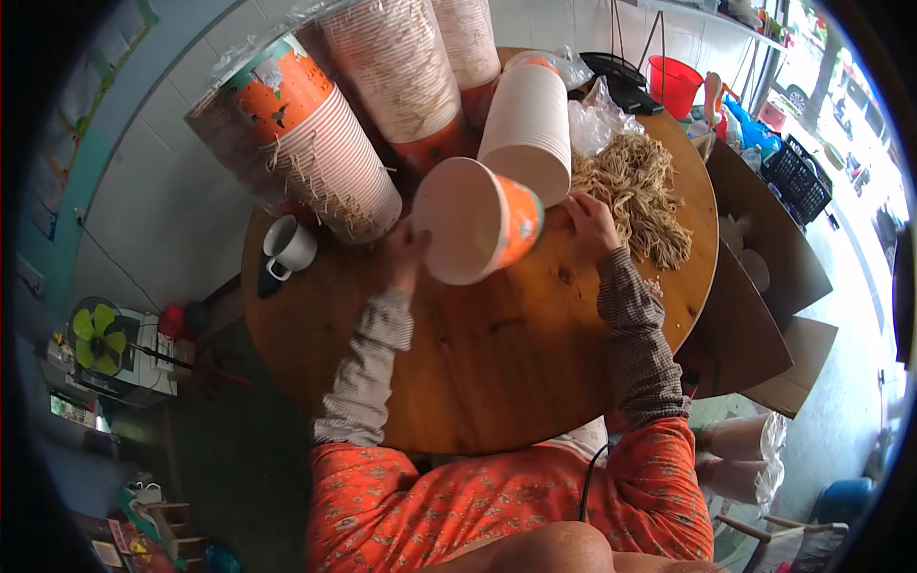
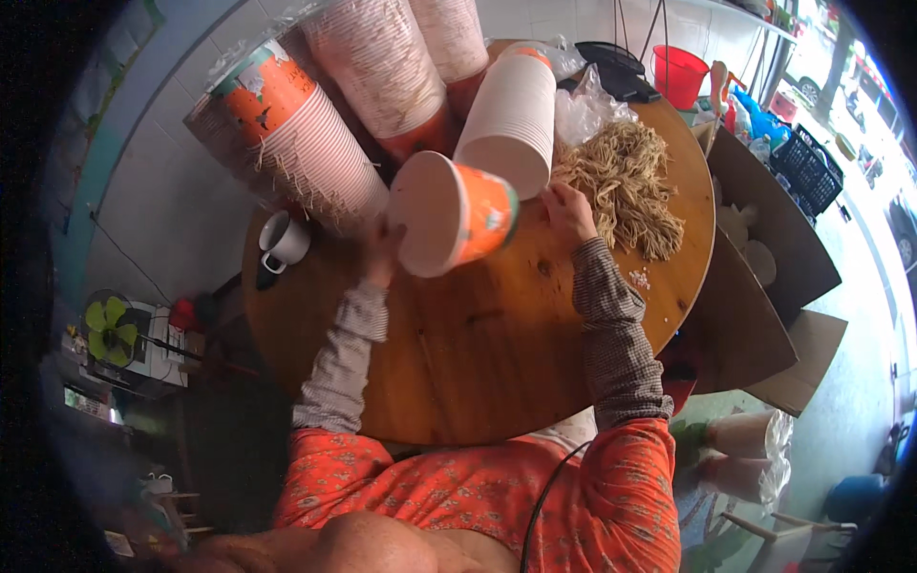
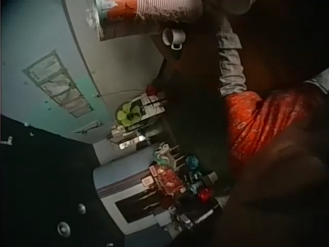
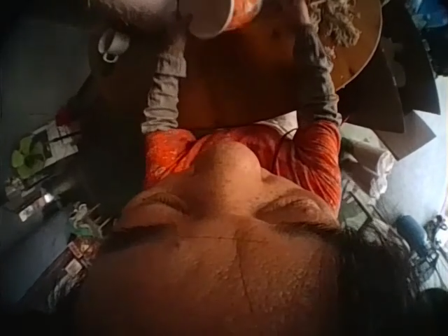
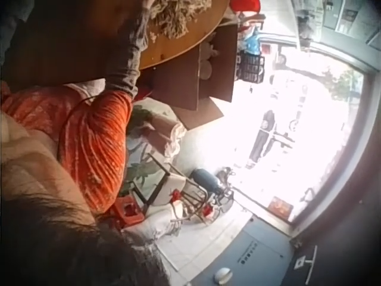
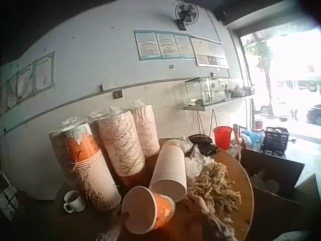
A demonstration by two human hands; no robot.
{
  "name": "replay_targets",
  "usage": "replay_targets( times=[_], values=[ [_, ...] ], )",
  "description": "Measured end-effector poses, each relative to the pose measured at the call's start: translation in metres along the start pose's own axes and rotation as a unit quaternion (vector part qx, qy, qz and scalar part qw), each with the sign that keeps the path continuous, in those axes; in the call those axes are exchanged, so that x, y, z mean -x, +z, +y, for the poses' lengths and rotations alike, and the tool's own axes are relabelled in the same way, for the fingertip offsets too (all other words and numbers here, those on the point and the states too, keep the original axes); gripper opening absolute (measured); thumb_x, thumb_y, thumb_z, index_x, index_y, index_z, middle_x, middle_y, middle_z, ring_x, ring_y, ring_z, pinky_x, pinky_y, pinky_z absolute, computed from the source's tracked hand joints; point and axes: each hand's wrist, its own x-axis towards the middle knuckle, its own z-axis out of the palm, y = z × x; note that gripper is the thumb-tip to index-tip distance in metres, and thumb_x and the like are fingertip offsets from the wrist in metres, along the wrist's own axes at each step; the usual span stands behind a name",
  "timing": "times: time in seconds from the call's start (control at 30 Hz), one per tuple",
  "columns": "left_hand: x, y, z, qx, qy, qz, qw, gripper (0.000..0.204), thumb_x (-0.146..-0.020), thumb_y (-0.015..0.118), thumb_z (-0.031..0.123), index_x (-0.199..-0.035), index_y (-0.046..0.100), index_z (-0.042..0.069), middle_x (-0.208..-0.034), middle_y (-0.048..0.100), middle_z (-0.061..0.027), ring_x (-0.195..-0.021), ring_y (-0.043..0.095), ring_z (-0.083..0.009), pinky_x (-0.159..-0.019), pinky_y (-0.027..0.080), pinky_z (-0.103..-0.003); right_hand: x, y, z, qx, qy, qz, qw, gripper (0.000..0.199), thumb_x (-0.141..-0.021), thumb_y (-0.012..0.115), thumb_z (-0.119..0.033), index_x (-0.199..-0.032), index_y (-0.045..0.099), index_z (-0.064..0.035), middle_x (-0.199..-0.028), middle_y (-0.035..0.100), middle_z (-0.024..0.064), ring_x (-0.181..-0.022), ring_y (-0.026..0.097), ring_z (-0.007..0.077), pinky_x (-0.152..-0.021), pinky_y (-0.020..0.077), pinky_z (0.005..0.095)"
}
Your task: Thread and tie string handles onto paper buckets.
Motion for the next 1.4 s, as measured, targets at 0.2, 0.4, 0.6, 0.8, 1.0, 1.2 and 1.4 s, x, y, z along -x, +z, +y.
replay_targets(
  times=[0.2,0.4,0.6,0.8,1.0,1.2,1.4],
  values=[
    [0.062,-0.083,0.068,0.218,-0.314,-0.006,0.924,0.054,-0.084,0.054,0.010,-0.137,0.045,0.004,-0.084,0.063,-0.0070,-0.052,0.057,-0.0133,-0.043,0.049,-0.024,0.067,0.018,-0.028,-0.317,0.037,-0.220,0.922,0.024,-0.090,0.061,-0.006,-0.111,0.057,0.0032,-0.102,0.064,0.0092,-0.098,0.063,0.0186,-0.091,0.0515,0.0332],
    [0.110,-0.056,0.115,0.159,-0.214,0.036,0.963,0.063,-0.097,0.050,0.018,-0.150,0.017,0.010,-0.113,0.061,-0.0097,-0.078,0.065,-0.0157,-0.069,0.057,-0.028,0.100,0.051,-0.041,-0.278,-0.002,-0.159,0.947,0.014,-0.087,0.062,0.003,-0.100,0.061,-0.0010,-0.097,0.067,0.0086,-0.090,0.067,0.0191,-0.080,0.0550,0.0306],
    [0.177,-0.002,0.110,-0.071,0.035,0.060,0.995,0.029,-0.092,0.057,0.004,-0.121,0.056,0.003,-0.088,0.061,-0.0027,-0.077,0.058,-0.0093,-0.069,0.048,-0.023,0.140,0.066,-0.051,-0.400,0.031,-0.108,0.910,0.010,-0.088,0.065,-0.001,-0.096,0.061,-0.0010,-0.093,0.068,0.0084,-0.088,0.068,0.0177,-0.075,0.0561,0.0282],
    [0.175,0.055,0.106,-0.013,-0.087,-0.066,0.994,0.020,-0.094,0.060,0.019,-0.100,0.063,0.000,-0.076,0.064,-0.0051,-0.069,0.062,-0.0112,-0.060,0.047,-0.024,0.171,0.078,-0.066,-0.394,0.003,-0.101,0.913,0.010,-0.088,0.063,0.002,-0.098,0.061,0.0010,-0.094,0.068,0.0094,-0.090,0.068,0.0187,-0.078,0.0565,0.0286],
    [0.165,0.064,0.114,-0.160,0.069,-0.012,0.985,0.018,-0.095,0.056,0.013,-0.083,0.056,0.000,-0.069,0.057,-0.0125,-0.061,0.058,-0.0273,-0.054,0.043,-0.035,0.184,0.076,-0.058,-0.297,-0.027,-0.099,0.949,0.012,-0.089,0.059,0.004,-0.101,0.061,0.0023,-0.096,0.068,0.0093,-0.084,0.067,0.0164,-0.076,0.0552,0.0268],
    [0.167,0.053,0.123,-0.182,0.110,-0.061,0.975,0.020,-0.092,0.058,0.008,-0.077,0.049,-0.001,-0.066,0.050,-0.0133,-0.060,0.054,-0.0294,-0.053,0.041,-0.037,0.200,0.059,-0.107,-0.077,0.089,-0.226,0.967,0.019,-0.090,0.056,0.001,-0.109,0.059,0.0012,-0.095,0.066,0.0069,-0.081,0.065,0.0131,-0.065,0.0530,0.0251],
    [0.172,0.046,0.125,-0.153,0.057,-0.094,0.982,0.026,-0.096,0.055,0.013,-0.075,0.052,-0.001,-0.065,0.047,-0.0085,-0.058,0.048,-0.0186,-0.054,0.038,-0.031,0.203,0.070,-0.079,-0.186,0.043,-0.232,0.954,0.017,-0.089,0.064,-0.006,-0.104,0.058,-0.0008,-0.084,0.062,0.0028,-0.075,0.061,0.0096,-0.066,0.0509,0.0234]
  ],
)
